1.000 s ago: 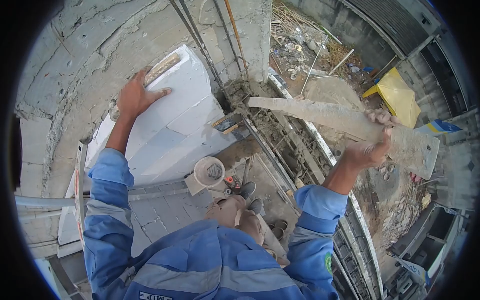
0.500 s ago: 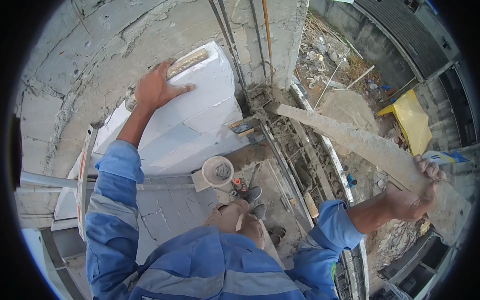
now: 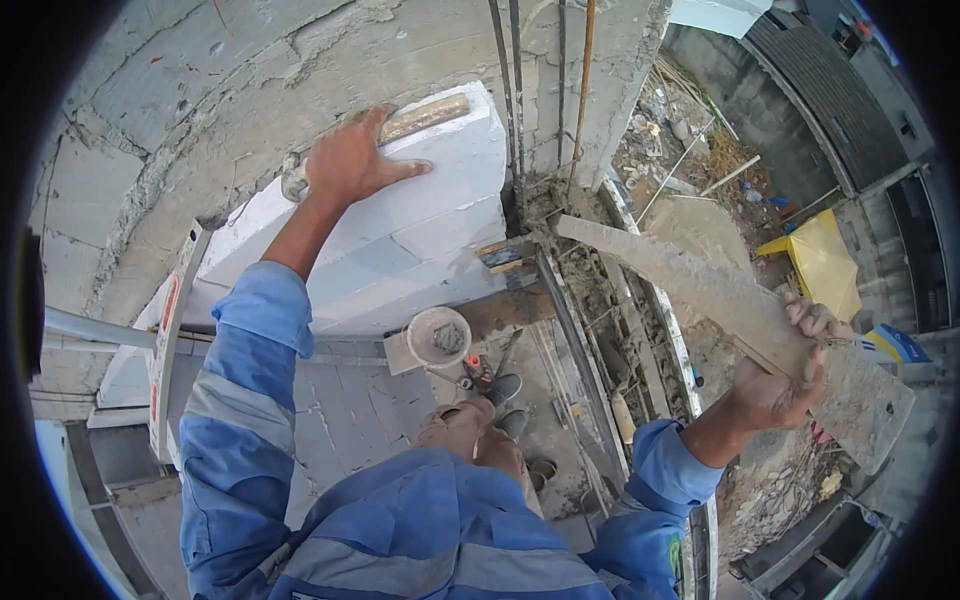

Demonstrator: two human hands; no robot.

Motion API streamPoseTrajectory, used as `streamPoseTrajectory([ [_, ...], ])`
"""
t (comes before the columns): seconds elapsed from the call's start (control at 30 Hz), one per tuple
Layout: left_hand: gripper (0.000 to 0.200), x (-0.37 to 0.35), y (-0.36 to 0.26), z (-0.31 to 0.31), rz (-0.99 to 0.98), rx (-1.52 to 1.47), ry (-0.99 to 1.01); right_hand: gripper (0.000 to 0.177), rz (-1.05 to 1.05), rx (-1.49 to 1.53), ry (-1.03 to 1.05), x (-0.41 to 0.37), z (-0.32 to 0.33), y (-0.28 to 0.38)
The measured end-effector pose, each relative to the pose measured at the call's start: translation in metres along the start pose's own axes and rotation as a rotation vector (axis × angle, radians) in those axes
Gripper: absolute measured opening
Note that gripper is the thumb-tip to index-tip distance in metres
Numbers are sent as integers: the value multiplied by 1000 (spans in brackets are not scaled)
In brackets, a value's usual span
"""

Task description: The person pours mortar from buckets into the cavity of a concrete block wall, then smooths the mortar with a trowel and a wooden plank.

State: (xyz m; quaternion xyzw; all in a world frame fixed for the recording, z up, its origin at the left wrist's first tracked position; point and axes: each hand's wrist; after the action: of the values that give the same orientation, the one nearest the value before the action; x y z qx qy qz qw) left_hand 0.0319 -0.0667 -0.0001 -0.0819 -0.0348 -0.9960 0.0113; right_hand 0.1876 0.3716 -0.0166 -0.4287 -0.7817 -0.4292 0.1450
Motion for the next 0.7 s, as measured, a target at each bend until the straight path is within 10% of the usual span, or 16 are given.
streamPoseTrajectory([
  [0.23, 98, 1, -4, 5, 48, 28, 63, 38, -36, -41, -39, 63, 18, -23],
  [0.5, 99, 4, 0, -1, -21, 11, 25, 42, 155, 43, 237, 32, 38, 145],
  [0.7, 98, 1, -4, 7, 35, -5, 37, 40, 209, 55, 259, 59, -6, 146],
])
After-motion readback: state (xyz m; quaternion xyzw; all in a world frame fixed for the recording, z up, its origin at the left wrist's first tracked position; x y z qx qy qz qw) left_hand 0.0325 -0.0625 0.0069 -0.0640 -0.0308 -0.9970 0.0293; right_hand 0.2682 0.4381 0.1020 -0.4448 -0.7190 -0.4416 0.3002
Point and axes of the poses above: each hand's wrist, its own x-axis towards the middle knuckle, its own z-axis out of the back of the hand, y = z × x, and after that the axes turned 5 degrees about z, right-handed
